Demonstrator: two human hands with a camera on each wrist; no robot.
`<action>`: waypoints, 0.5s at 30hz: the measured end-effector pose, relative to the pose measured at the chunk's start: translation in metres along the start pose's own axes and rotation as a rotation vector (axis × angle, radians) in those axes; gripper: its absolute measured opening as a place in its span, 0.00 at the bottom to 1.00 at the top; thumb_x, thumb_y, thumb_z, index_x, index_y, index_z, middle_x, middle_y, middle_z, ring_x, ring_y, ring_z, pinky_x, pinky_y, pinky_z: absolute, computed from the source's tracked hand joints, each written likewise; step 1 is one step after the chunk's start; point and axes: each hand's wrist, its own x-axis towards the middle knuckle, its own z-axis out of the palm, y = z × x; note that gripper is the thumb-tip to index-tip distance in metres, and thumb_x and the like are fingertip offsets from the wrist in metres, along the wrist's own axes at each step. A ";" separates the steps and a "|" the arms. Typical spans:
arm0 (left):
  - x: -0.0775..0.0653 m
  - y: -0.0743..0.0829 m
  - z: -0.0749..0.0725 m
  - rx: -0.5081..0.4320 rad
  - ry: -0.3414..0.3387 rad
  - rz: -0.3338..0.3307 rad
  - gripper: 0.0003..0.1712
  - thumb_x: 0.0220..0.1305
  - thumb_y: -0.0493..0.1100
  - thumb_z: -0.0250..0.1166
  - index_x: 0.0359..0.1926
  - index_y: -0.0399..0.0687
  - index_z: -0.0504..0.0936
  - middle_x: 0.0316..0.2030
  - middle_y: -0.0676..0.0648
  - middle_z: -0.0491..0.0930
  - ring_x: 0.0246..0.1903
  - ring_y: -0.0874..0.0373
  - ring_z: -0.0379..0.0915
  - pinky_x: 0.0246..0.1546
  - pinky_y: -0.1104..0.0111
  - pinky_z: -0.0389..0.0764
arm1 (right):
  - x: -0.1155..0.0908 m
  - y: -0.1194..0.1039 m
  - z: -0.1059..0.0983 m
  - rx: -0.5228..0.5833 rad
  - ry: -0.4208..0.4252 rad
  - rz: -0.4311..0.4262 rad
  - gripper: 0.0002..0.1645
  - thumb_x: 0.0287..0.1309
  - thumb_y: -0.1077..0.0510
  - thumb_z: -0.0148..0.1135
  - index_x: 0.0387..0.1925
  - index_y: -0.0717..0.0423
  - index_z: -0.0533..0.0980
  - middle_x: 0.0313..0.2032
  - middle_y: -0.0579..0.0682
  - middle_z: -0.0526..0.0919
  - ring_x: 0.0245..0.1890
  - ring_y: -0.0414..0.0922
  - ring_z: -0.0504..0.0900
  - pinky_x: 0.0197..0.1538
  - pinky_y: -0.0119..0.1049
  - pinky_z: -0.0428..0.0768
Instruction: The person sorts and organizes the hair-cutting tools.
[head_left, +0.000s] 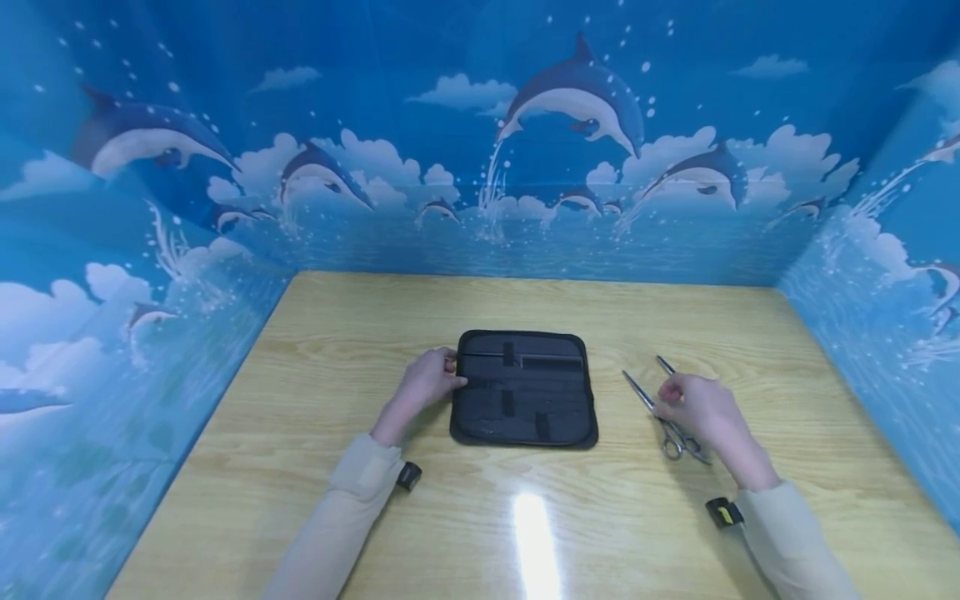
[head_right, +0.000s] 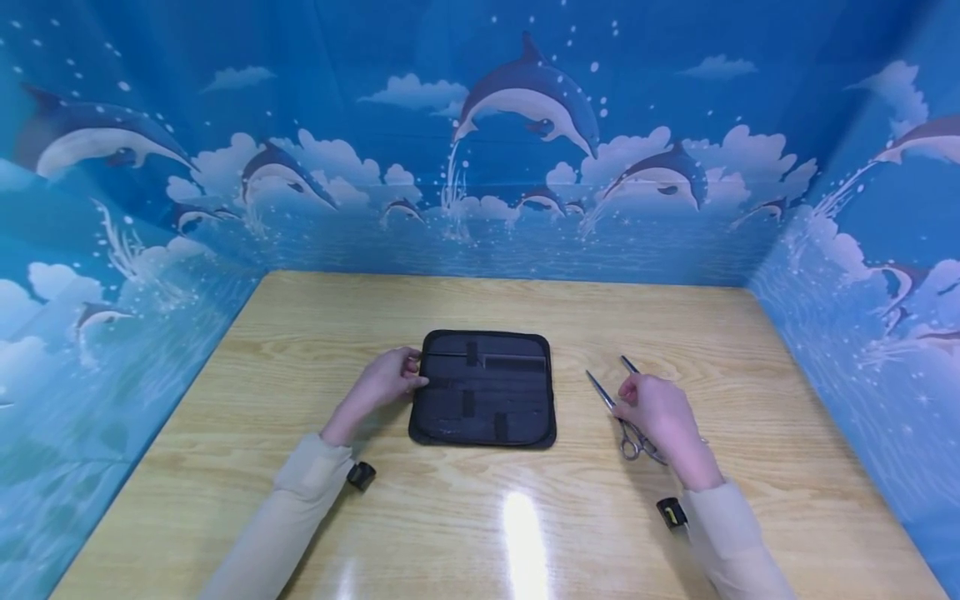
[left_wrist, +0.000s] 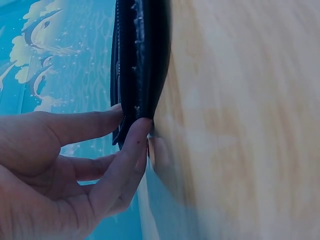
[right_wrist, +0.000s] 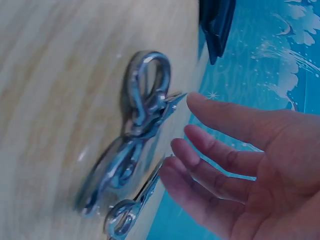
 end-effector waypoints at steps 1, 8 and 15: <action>0.000 0.000 0.000 -0.004 0.001 -0.003 0.31 0.64 0.42 0.71 0.66 0.39 0.75 0.51 0.42 0.83 0.51 0.47 0.79 0.55 0.56 0.80 | -0.001 0.000 0.001 -0.016 -0.015 0.009 0.18 0.57 0.53 0.72 0.41 0.63 0.81 0.37 0.58 0.86 0.37 0.56 0.84 0.39 0.52 0.81; -0.001 0.001 0.001 -0.012 0.018 0.011 0.31 0.63 0.41 0.72 0.65 0.38 0.75 0.49 0.42 0.83 0.49 0.47 0.79 0.55 0.55 0.80 | 0.003 -0.001 0.005 -0.043 -0.079 0.042 0.12 0.56 0.55 0.73 0.36 0.60 0.82 0.30 0.51 0.85 0.31 0.48 0.82 0.33 0.45 0.79; -0.002 0.000 0.002 -0.011 0.028 0.021 0.30 0.63 0.40 0.72 0.64 0.37 0.76 0.48 0.42 0.84 0.48 0.47 0.80 0.54 0.56 0.80 | 0.008 0.001 0.005 -0.020 -0.115 0.050 0.12 0.53 0.55 0.72 0.36 0.59 0.83 0.31 0.51 0.86 0.32 0.47 0.82 0.34 0.44 0.79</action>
